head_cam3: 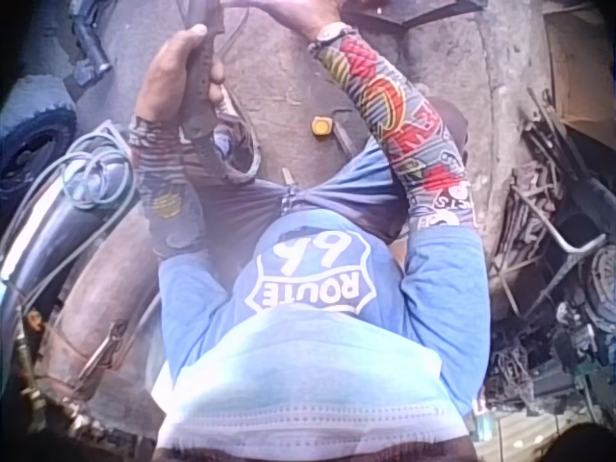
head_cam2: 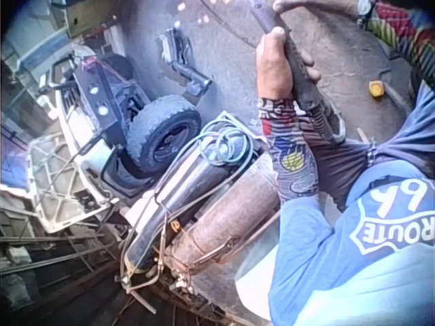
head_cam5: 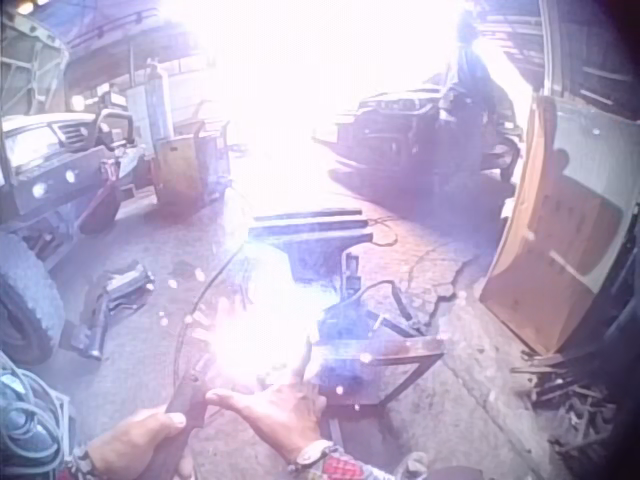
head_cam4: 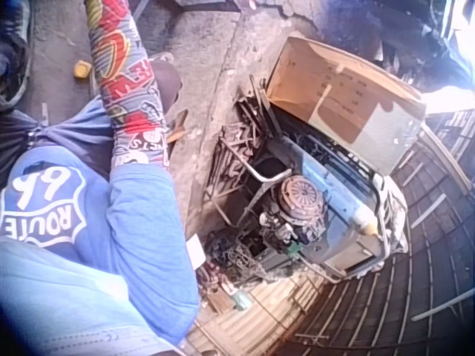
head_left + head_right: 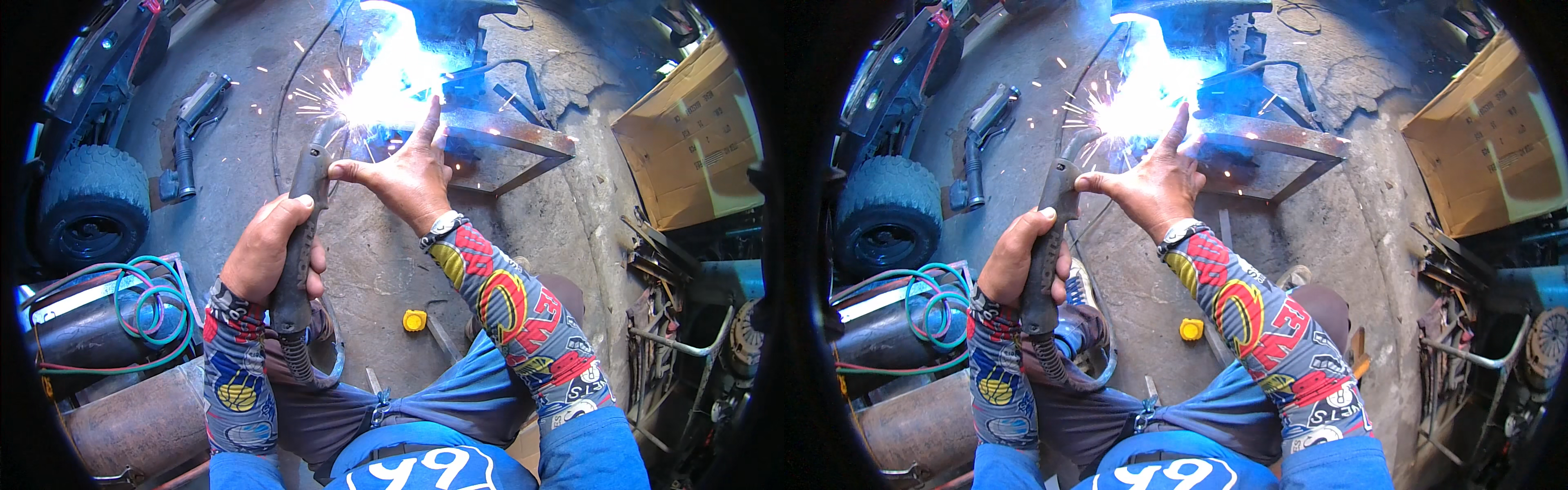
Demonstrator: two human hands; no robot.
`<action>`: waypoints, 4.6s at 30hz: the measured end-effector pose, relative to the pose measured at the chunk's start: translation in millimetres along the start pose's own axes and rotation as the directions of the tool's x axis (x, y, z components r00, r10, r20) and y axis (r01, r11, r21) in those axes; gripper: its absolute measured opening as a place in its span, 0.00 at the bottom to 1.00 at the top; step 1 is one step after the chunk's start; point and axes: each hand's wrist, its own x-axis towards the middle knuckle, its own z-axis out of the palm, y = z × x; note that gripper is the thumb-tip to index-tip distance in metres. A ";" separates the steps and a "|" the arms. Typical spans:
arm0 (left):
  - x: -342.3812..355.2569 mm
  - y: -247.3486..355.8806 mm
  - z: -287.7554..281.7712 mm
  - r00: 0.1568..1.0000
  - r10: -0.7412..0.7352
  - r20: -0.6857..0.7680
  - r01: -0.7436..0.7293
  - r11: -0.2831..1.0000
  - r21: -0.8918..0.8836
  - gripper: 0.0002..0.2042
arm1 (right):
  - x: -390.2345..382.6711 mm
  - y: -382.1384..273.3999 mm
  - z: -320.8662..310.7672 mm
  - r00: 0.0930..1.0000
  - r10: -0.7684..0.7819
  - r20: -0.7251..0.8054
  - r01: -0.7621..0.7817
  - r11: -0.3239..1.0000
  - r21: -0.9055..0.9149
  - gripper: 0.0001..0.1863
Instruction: The person welds a rectangular metal frame using a handheld welding torch, creating bright sparks. They position and reposition the frame on the floor, then weld multiple joints to assemble the structure.
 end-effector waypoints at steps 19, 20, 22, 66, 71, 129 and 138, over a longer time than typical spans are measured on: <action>-2.8 -0.5 2.8 1.000 0.002 -0.020 -0.002 1.000 0.016 0.19 | 0.3 2.6 3.6 1.000 -0.010 -0.002 0.010 0.997 -0.070 0.87; -2.6 -1.3 2.2 1.000 -0.001 -0.028 0.001 1.000 0.016 0.18 | -0.1 2.6 3.9 1.000 0.003 0.003 -0.003 0.994 -0.107 0.87; -0.2 -2.5 0.7 1.000 -0.005 -0.006 0.005 1.000 0.006 0.18 | -0.8 2.9 2.0 1.000 -0.020 0.024 0.020 1.000 0.012 0.88; 17.6 31.1 153.7 0.923 0.300 0.242 -0.333 0.937 0.109 0.28 | 33.8 54.3 -39.0 0.924 0.263 0.277 -0.298 0.042 0.953 0.47; 14.4 72.9 197.6 0.936 0.224 0.273 -0.298 0.917 0.267 0.24 | 39.0 61.4 -54.4 0.908 0.264 0.325 -0.284 -0.183 0.941 0.33; -22.2 -8.7 -20.4 0.794 0.560 -0.235 -0.607 0.712 -0.353 0.31 | 43.3 301.5 -59.7 0.951 -0.008 -0.308 0.050 0.990 0.129 0.19; -56.1 -11.1 -29.9 0.785 0.516 -0.342 -0.616 0.702 -0.357 0.30 | 32.4 168.8 -122.5 0.848 -0.412 -0.335 0.304 0.894 -0.331 0.16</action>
